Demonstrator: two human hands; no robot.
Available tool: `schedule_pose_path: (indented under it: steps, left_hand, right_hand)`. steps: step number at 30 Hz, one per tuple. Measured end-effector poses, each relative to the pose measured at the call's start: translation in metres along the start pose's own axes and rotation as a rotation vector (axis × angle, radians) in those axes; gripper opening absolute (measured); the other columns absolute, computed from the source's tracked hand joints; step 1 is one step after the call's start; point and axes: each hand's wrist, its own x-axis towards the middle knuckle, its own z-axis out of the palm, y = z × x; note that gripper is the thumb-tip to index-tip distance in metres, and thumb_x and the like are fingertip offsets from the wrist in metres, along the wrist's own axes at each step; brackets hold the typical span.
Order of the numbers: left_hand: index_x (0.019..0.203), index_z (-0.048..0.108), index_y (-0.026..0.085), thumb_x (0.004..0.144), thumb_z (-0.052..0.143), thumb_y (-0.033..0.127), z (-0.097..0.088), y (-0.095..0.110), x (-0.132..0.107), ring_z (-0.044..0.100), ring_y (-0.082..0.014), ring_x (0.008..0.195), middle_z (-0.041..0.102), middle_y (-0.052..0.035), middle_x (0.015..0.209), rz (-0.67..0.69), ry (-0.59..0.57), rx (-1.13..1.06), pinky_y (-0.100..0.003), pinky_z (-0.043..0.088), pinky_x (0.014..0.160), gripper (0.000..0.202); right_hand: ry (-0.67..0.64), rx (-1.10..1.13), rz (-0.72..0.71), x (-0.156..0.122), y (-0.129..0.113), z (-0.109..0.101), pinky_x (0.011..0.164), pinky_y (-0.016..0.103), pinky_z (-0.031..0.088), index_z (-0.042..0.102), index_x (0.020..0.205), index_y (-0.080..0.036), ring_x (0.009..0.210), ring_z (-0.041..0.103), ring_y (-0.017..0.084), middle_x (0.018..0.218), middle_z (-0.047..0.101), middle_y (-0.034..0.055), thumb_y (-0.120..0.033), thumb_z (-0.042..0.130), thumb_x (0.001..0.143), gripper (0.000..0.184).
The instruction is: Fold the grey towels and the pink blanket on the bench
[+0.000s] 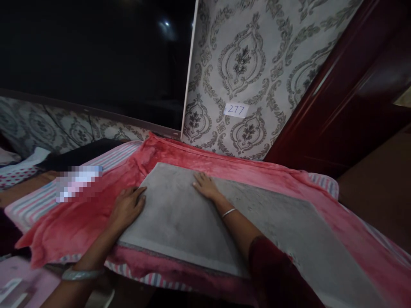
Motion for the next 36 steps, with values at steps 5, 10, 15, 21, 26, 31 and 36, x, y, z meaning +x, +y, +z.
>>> schedule_pose_path:
  steps: [5, 10, 15, 21, 26, 31, 36]
  left_hand:
    - [0.125, 0.068, 0.015, 0.091, 0.033, 0.040, 0.000, -0.001, -0.001, 0.062, -0.0300, 0.108, 0.067, -0.0144, 0.118, 0.014, -0.001, -0.014, -0.045, 0.048, 0.100, 0.055]
    - [0.124, 0.068, 0.017, 0.090, 0.033, 0.037, -0.001, 0.000, 0.000, 0.062, -0.0295, 0.104, 0.068, -0.0129, 0.118, 0.016, -0.006, 0.013, -0.046, 0.049, 0.098, 0.053]
    - [0.125, 0.068, 0.014, 0.090, 0.031, 0.039, -0.004, 0.000, 0.003, 0.063, -0.0306, 0.108, 0.068, -0.0147, 0.120, 0.029, -0.024, 0.032, -0.045, 0.048, 0.100, 0.057]
    - [0.126, 0.065, 0.013, 0.088, 0.028, 0.043, -0.005, -0.001, 0.008, 0.063, -0.0308, 0.112, 0.067, -0.0155, 0.119, 0.028, -0.066, 0.041, -0.045, 0.048, 0.103, 0.061]
    - [0.124, 0.061, 0.014, 0.088, 0.026, 0.052, -0.004, -0.002, 0.012, 0.059, -0.0331, 0.114, 0.066, -0.0152, 0.122, 0.032, -0.073, 0.011, -0.049, 0.045, 0.106, 0.062]
    - [0.122, 0.059, 0.017, 0.086, 0.025, 0.055, -0.002, -0.004, 0.016, 0.059, -0.0327, 0.114, 0.065, -0.0147, 0.122, 0.004, -0.081, 0.003, -0.048, 0.045, 0.105, 0.063]
    - [0.125, 0.059, 0.019, 0.087, 0.026, 0.057, -0.001, -0.007, 0.018, 0.059, -0.0331, 0.114, 0.066, -0.0127, 0.123, 0.006, -0.090, 0.004, -0.049, 0.045, 0.104, 0.064]
  right_hand:
    - [-0.042, 0.004, -0.511, -0.018, -0.066, 0.012, 0.124, 0.047, 0.011, 0.021, 0.161, -0.025, 0.155, 0.008, 0.026, 0.168, 0.010, 0.0105, -0.064, 0.042, 0.098, 0.077]
    - [-0.155, 0.049, -0.881, -0.103, -0.102, 0.018, 0.125, 0.049, 0.010, 0.024, 0.160, -0.026, 0.155, 0.004, 0.025, 0.167, 0.012, 0.0085, -0.062, 0.049, 0.096, 0.077]
    - [-0.254, 0.107, -1.133, -0.178, -0.110, 0.009, 0.126, 0.035, 0.015, 0.039, 0.153, -0.025, 0.154, 0.013, 0.015, 0.163, 0.032, 0.0029, -0.051, 0.050, 0.100, 0.061]
    - [0.037, 0.178, -0.581, -0.168, -0.040, -0.019, 0.126, 0.034, 0.014, 0.035, 0.156, -0.027, 0.154, 0.012, 0.016, 0.166, 0.023, 0.0001, -0.046, 0.045, 0.103, 0.057]
    - [-0.082, 0.047, -0.217, -0.176, 0.008, -0.013, 0.123, 0.058, 0.015, 0.029, 0.159, -0.025, 0.154, 0.007, 0.033, 0.167, 0.013, 0.0101, -0.053, 0.047, 0.100, 0.067]
    - [-0.093, 0.175, -0.445, -0.231, -0.022, 0.008, 0.125, 0.050, 0.005, 0.019, 0.161, -0.027, 0.155, 0.002, 0.024, 0.167, 0.010, 0.0072, -0.058, 0.048, 0.098, 0.076]
    - [-0.109, 0.415, -0.600, -0.245, -0.016, -0.003, 0.125, 0.033, 0.013, 0.029, 0.159, -0.028, 0.153, 0.015, 0.014, 0.165, 0.026, 0.0052, -0.059, 0.041, 0.101, 0.066]
